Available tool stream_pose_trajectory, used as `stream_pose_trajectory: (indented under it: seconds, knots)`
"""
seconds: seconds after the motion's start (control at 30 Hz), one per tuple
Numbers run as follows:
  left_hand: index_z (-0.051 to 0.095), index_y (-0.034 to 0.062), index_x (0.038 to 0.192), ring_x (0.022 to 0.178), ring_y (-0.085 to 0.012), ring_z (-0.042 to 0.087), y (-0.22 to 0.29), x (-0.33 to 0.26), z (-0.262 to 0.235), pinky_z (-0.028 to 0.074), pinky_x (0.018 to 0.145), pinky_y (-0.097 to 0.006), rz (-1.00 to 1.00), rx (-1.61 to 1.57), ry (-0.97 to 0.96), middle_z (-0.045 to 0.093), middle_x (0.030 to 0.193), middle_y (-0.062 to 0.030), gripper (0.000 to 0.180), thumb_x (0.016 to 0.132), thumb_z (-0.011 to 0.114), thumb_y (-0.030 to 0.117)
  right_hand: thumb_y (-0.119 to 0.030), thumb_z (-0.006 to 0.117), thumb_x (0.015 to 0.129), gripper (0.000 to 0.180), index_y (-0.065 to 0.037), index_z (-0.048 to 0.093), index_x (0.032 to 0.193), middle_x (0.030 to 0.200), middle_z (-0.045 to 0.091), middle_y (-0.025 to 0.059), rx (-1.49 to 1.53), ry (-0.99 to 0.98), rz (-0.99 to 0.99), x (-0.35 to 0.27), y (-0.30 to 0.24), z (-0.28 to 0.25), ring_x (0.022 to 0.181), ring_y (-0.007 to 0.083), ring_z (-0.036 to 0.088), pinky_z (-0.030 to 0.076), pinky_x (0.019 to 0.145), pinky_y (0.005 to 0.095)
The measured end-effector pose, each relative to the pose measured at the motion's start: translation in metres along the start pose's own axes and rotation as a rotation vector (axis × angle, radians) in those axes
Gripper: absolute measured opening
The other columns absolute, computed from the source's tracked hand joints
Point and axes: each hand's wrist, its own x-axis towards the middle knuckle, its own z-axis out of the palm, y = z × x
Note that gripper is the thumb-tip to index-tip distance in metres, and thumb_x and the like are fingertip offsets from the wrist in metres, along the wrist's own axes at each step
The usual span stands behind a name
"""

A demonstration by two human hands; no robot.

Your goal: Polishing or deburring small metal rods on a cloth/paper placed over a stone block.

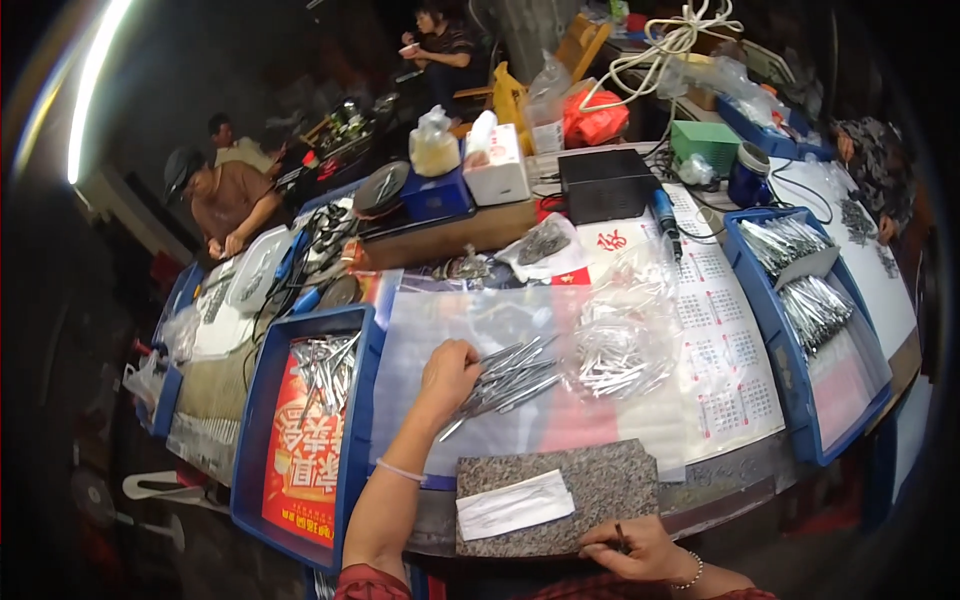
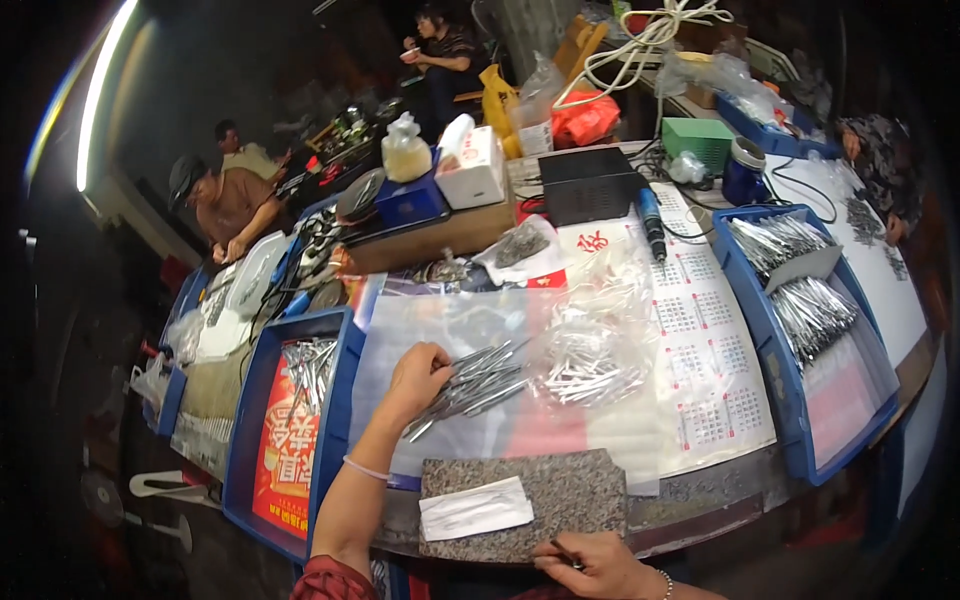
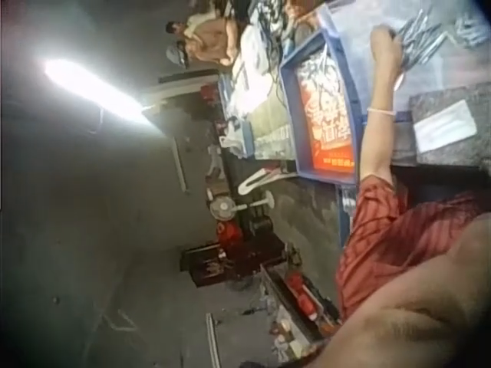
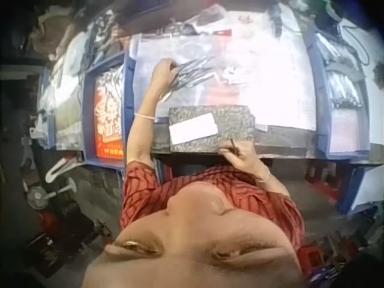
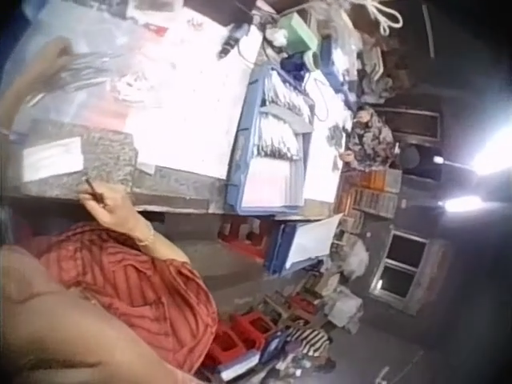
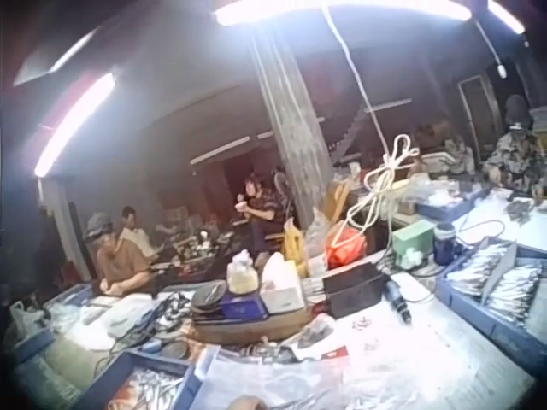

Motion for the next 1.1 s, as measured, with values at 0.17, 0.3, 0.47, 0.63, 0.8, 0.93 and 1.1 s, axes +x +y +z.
stream_pose_trajectory:
  seconds: [0.17, 0.3, 0.47, 0.63, 0.8, 0.93, 1.1]
  knots:
    - [0.062, 0.0003, 0.081, 0.074, -0.0295, 0.063, -0.003, 0.008, -0.008, 0.049, 0.068, -0.038, 0.029, -0.030, -0.058, 0.064, 0.079, -0.0157, 0.018, 0.076, 0.073, 0.013, -0.006, 0.069, 0.084, 0.014, -0.001, 0.070, 0.097, 0.085, 0.072, 0.0097, -0.017, 0.016, -0.057, -0.001, 0.004, 0.000, 0.070, 0.0166, 0.070, 0.054, 0.063, 0.0253]
    - [0.061, 0.0001, 0.082, 0.069, -0.0294, 0.064, 0.004, -0.002, -0.019, 0.050, 0.065, -0.037, -0.021, -0.099, -0.003, 0.066, 0.077, -0.0166, 0.017, 0.077, 0.073, 0.011, -0.006, 0.069, 0.084, 0.014, -0.002, 0.071, 0.097, 0.084, 0.072, 0.0089, 0.040, 0.006, -0.031, 0.001, 0.003, 0.000, 0.069, 0.0162, 0.070, 0.053, 0.061, 0.0256]
    - [0.062, -0.0009, 0.085, 0.066, -0.0163, 0.064, 0.049, -0.059, -0.051, 0.051, 0.062, -0.029, -0.080, -0.256, 0.238, 0.067, 0.074, -0.0109, 0.013, 0.080, 0.073, 0.006, -0.007, 0.069, 0.085, 0.013, -0.002, 0.071, 0.097, 0.084, 0.072, 0.0084, 0.012, -0.027, -0.047, -0.004, 0.010, 0.001, 0.069, 0.0154, 0.070, 0.053, 0.060, 0.0253]
    - [0.066, 0.0013, 0.086, 0.070, -0.0143, 0.065, 0.098, -0.163, -0.058, 0.051, 0.066, -0.027, -0.089, -0.431, 0.094, 0.068, 0.076, -0.0082, 0.013, 0.079, 0.076, 0.007, -0.011, 0.068, 0.089, 0.021, -0.001, 0.065, 0.108, 0.083, 0.069, 0.0074, 0.183, 0.088, 0.118, -0.006, 0.008, 0.007, 0.068, 0.0105, 0.065, 0.051, 0.062, 0.0251]
    - [0.064, 0.0012, 0.085, 0.066, -0.0158, 0.059, 0.142, -0.240, -0.056, 0.047, 0.057, -0.028, 0.020, -0.573, -0.110, 0.063, 0.077, -0.0086, 0.010, 0.086, 0.071, 0.008, -0.003, 0.067, 0.090, 0.033, 0.000, 0.056, 0.121, 0.095, 0.067, 0.0061, 0.861, 0.016, 0.376, -0.007, -0.017, 0.009, 0.087, 0.0115, 0.063, 0.051, 0.075, 0.0243]
    - [0.067, 0.0000, 0.087, 0.062, -0.0125, 0.056, 0.149, -0.263, -0.054, 0.043, 0.055, -0.025, 0.045, -0.651, 0.008, 0.062, 0.075, -0.0074, 0.011, 0.078, 0.074, -0.001, -0.004, 0.067, 0.090, 0.019, 0.002, 0.063, 0.107, 0.091, 0.069, 0.0058, 0.595, -0.142, 0.238, -0.004, -0.020, 0.019, 0.083, 0.0103, 0.064, 0.051, 0.074, 0.0238]
    - [0.068, -0.0023, 0.089, 0.064, -0.0201, 0.059, 0.146, -0.274, -0.071, 0.045, 0.056, -0.029, 0.189, -0.851, -0.031, 0.064, 0.077, -0.0122, 0.013, 0.076, 0.070, -0.004, -0.011, 0.067, 0.091, 0.012, 0.000, 0.066, 0.097, 0.087, 0.069, 0.0046, 0.727, -0.246, 0.417, -0.003, -0.024, 0.026, 0.076, 0.0068, 0.061, 0.048, 0.067, 0.0209]
